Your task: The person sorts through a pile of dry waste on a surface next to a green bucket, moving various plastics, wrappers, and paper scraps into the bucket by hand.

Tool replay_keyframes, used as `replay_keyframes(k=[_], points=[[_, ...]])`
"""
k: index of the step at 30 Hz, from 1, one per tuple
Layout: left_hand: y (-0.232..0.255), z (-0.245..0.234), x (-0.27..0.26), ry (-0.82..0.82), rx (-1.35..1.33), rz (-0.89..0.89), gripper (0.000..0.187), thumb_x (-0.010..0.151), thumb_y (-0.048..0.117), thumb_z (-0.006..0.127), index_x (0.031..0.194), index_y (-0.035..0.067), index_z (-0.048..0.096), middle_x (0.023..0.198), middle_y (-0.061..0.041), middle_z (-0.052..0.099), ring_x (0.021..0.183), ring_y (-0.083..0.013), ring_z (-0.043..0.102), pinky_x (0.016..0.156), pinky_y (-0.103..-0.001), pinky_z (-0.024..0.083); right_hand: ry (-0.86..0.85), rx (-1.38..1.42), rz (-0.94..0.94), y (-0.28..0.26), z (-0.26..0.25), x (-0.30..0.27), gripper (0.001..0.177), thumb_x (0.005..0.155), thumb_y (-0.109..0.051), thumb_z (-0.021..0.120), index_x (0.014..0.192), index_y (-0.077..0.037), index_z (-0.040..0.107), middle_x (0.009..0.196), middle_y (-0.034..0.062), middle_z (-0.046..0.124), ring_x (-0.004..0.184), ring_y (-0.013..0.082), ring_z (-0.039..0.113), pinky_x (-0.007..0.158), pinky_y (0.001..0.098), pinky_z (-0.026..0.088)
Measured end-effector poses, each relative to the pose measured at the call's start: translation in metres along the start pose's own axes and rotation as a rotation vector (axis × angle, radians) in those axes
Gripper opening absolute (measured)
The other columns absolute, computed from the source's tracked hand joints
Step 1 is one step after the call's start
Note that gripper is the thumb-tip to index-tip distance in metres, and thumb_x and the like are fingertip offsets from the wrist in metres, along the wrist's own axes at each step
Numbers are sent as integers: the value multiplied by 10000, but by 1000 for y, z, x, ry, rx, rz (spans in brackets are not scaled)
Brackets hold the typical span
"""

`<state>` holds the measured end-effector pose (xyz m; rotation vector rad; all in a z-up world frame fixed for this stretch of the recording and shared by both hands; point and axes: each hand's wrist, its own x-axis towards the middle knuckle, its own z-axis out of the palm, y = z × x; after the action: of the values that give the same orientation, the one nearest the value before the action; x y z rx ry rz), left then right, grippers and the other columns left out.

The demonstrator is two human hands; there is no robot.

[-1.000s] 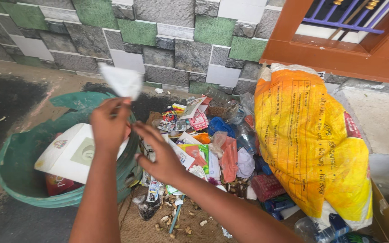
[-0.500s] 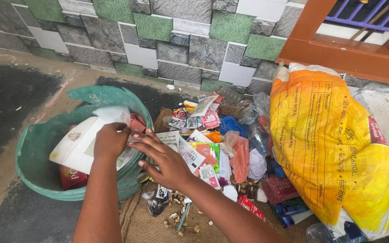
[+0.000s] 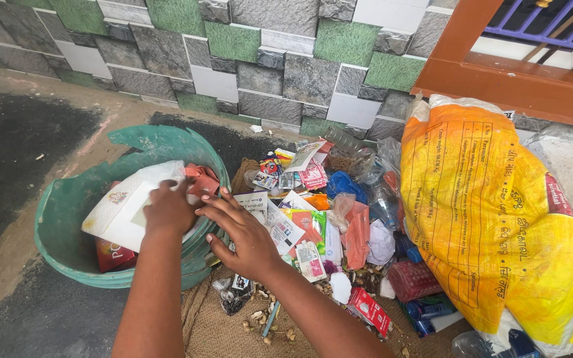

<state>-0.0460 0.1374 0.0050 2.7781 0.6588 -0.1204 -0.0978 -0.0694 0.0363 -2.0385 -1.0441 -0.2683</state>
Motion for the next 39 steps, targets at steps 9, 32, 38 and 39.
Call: replay_keyframes(k=[9, 32, 38, 39], points=[[-1, 6, 5, -290, 117, -195, 772, 933, 631, 579, 1608, 466, 243, 1693, -163, 216, 1585, -414, 75, 1217, -621, 63, 9, -2, -7, 3, 2, -1, 466, 973, -213, 629, 1431, -178, 548, 1572, 82, 493, 1558, 333, 348, 1231, 494, 359], [-50, 88, 77, -446, 48, 66, 451, 949, 318, 573, 1395, 319, 637, 1384, -98, 679, 1310, -325, 620, 1107, -497, 444, 49, 12, -76, 17, 1, -4, 471, 998, -253, 608, 1459, -198, 531, 1553, 70, 516, 1564, 362, 376, 1276, 532, 327], [-23, 32, 38, -183, 44, 33, 403, 936, 282, 580, 1317, 301, 709, 1316, -113, 716, 1215, -333, 686, 1025, -461, 541, 40, -10, -69, 17, 1, -3, 516, 1024, -276, 573, 1526, -212, 472, 1619, 75, 462, 1580, 375, 330, 1281, 559, 292], [-15, 20, 26, -127, 26, -17, 383, 919, 275, 618, 1284, 295, 735, 1275, -104, 736, 1183, -321, 703, 1002, -462, 554, 34, -3, -61, 17, 2, -7, 529, 1039, -285, 560, 1554, -223, 454, 1648, 75, 441, 1589, 371, 320, 1289, 555, 290]])
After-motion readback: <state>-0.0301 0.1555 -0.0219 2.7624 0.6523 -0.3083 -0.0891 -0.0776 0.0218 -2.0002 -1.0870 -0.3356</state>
